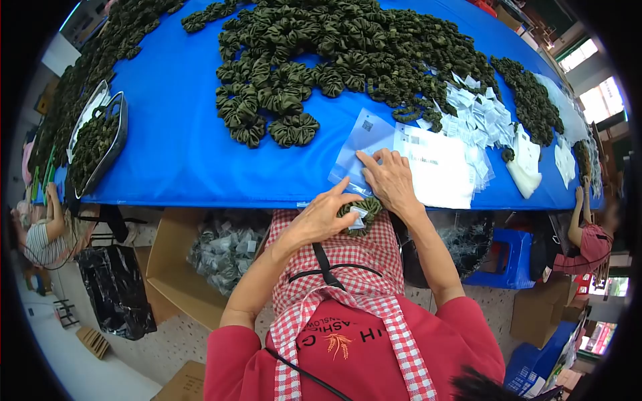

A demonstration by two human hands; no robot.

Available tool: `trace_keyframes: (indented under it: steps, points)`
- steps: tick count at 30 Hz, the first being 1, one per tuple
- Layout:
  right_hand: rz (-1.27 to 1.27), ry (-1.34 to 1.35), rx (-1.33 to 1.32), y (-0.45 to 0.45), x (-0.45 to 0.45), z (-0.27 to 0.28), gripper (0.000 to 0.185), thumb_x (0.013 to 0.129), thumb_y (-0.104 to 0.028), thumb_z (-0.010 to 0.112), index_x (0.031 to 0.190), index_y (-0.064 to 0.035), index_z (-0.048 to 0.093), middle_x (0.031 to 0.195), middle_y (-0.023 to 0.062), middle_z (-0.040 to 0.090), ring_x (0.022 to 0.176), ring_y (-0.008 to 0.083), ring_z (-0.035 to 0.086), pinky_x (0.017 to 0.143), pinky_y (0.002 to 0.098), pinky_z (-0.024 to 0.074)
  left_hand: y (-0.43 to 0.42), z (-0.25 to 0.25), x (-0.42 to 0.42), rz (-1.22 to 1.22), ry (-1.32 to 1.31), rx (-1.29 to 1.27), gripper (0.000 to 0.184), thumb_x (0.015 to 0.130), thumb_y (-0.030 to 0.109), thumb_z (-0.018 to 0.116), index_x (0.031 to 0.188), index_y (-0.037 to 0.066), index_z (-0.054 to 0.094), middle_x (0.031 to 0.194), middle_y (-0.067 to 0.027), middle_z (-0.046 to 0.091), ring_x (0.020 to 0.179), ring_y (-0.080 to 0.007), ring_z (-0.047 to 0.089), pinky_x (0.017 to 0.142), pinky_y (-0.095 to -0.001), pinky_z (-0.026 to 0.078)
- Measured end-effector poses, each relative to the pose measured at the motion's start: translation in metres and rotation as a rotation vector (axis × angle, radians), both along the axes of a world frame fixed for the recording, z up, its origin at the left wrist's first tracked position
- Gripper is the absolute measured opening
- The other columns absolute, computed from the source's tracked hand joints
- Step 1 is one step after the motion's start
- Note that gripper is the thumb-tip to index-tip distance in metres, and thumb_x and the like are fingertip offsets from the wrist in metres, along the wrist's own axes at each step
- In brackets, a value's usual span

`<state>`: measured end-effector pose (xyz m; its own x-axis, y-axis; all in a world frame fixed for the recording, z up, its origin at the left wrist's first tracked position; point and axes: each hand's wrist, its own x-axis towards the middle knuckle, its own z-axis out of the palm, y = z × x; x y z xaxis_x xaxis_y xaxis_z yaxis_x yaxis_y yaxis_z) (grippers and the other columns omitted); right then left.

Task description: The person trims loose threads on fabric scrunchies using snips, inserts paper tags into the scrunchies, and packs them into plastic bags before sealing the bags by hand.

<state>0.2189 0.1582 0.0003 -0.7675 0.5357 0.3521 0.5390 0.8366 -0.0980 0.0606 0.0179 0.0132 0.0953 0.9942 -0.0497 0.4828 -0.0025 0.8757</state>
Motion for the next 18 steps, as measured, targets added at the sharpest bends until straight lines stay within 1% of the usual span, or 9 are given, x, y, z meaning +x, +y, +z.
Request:
trace_keyframes:
  steps: [3,5,9,11,12,14,15,17,18]
  points:
    - [0.040,0.093,-0.018,-0.002,0.010,0.002,0.034,0.085,-0.028,0.069,0.116,-0.0172,0.068,0.104,0.0022,0.062,0.091,0.0207,0.055,0.082,0.0380,0.0409,0.002,-0.019,-0.003,0.006,0.029,0.024,0.045,0.086,0.026,0.063,0.124,0.003,0.064,0.152,-0.0282,0.034,0.092,-0.0314,0.067,0.088,-0.0403,0.051]
    - [0.136,0.096,0.006,-0.004,0.016,-0.009,0.030,0.083,-0.025,0.070,0.112,-0.0166,0.070,0.102,0.0013,0.063,0.091,0.0193,0.056,0.082,0.0376,0.0415,0.003,-0.006,-0.002,-0.015,0.000,-0.040,0.045,0.084,0.026,0.061,0.119,-0.002,0.064,0.145,-0.0364,0.037,0.103,-0.0420,0.064,0.095,-0.0429,0.047]
    - [0.108,0.105,0.122,0.004,0.014,-0.020,0.018,0.081,-0.011,0.070,0.098,-0.0123,0.069,0.087,0.0015,0.062,0.081,0.0192,0.058,0.073,0.0333,0.0453,0.004,0.003,-0.006,-0.007,-0.048,-0.143,0.046,0.084,0.027,0.061,0.119,-0.004,0.064,0.145,-0.0351,0.037,0.102,-0.0415,0.064,0.094,-0.0431,0.048]
    - [0.073,0.198,0.114,0.010,0.009,-0.011,0.016,0.081,-0.009,0.068,0.096,-0.0111,0.068,0.084,0.0032,0.061,0.077,0.0208,0.059,0.069,0.0343,0.0472,0.003,-0.002,-0.007,0.015,-0.039,-0.161,0.042,0.088,0.025,0.063,0.122,0.000,0.064,0.146,-0.0235,0.046,0.087,-0.0190,0.064,0.081,-0.0326,0.051]
    - [0.032,0.287,0.104,0.011,0.008,-0.005,0.015,0.081,-0.006,0.067,0.095,-0.0098,0.066,0.082,0.0049,0.060,0.072,0.0224,0.060,0.064,0.0352,0.0492,0.001,-0.004,-0.007,0.020,-0.039,-0.161,0.042,0.088,0.025,0.063,0.122,0.000,0.064,0.146,-0.0235,0.046,0.087,-0.0190,0.064,0.081,-0.0326,0.051]
    - [0.012,0.243,0.036,0.010,0.011,0.004,0.015,0.081,-0.004,0.066,0.096,-0.0088,0.065,0.081,0.0064,0.059,0.069,0.0242,0.060,0.061,0.0370,0.0504,-0.001,-0.007,-0.007,0.162,-0.558,-0.249,0.036,0.091,0.017,0.063,0.122,-0.001,0.064,0.128,-0.0118,0.059,0.083,-0.0122,0.060,0.077,-0.0270,0.049]
    - [-0.014,0.200,-0.031,0.008,0.013,0.006,0.016,0.082,-0.003,0.065,0.097,-0.0078,0.064,0.079,0.0078,0.058,0.065,0.0260,0.060,0.058,0.0388,0.0516,-0.002,-0.007,-0.006,0.159,-0.556,-0.250,0.036,0.091,0.017,0.063,0.122,-0.001,0.064,0.128,-0.0118,0.059,0.083,-0.0122,0.060,0.077,-0.0270,0.049]
    - [0.050,0.151,-0.066,-0.001,0.016,0.002,0.019,0.084,-0.003,0.064,0.102,-0.0066,0.063,0.082,0.0100,0.060,0.065,0.0283,0.062,0.057,0.0398,0.0529,-0.003,-0.005,-0.004,0.297,-0.680,-0.018,0.038,0.090,0.017,0.065,0.123,-0.001,0.064,0.105,-0.0063,0.061,0.092,-0.0124,0.062,0.078,-0.0260,0.050]
    - [0.097,0.199,-0.173,-0.007,0.016,0.000,0.020,0.084,-0.003,0.064,0.104,-0.0060,0.063,0.084,0.0109,0.062,0.067,0.0284,0.064,0.058,0.0392,0.0535,-0.002,-0.004,-0.003,0.357,-0.612,-0.018,0.036,0.089,0.015,0.066,0.122,0.000,0.064,0.098,-0.0069,0.058,0.087,-0.0148,0.061,0.075,-0.0278,0.050]
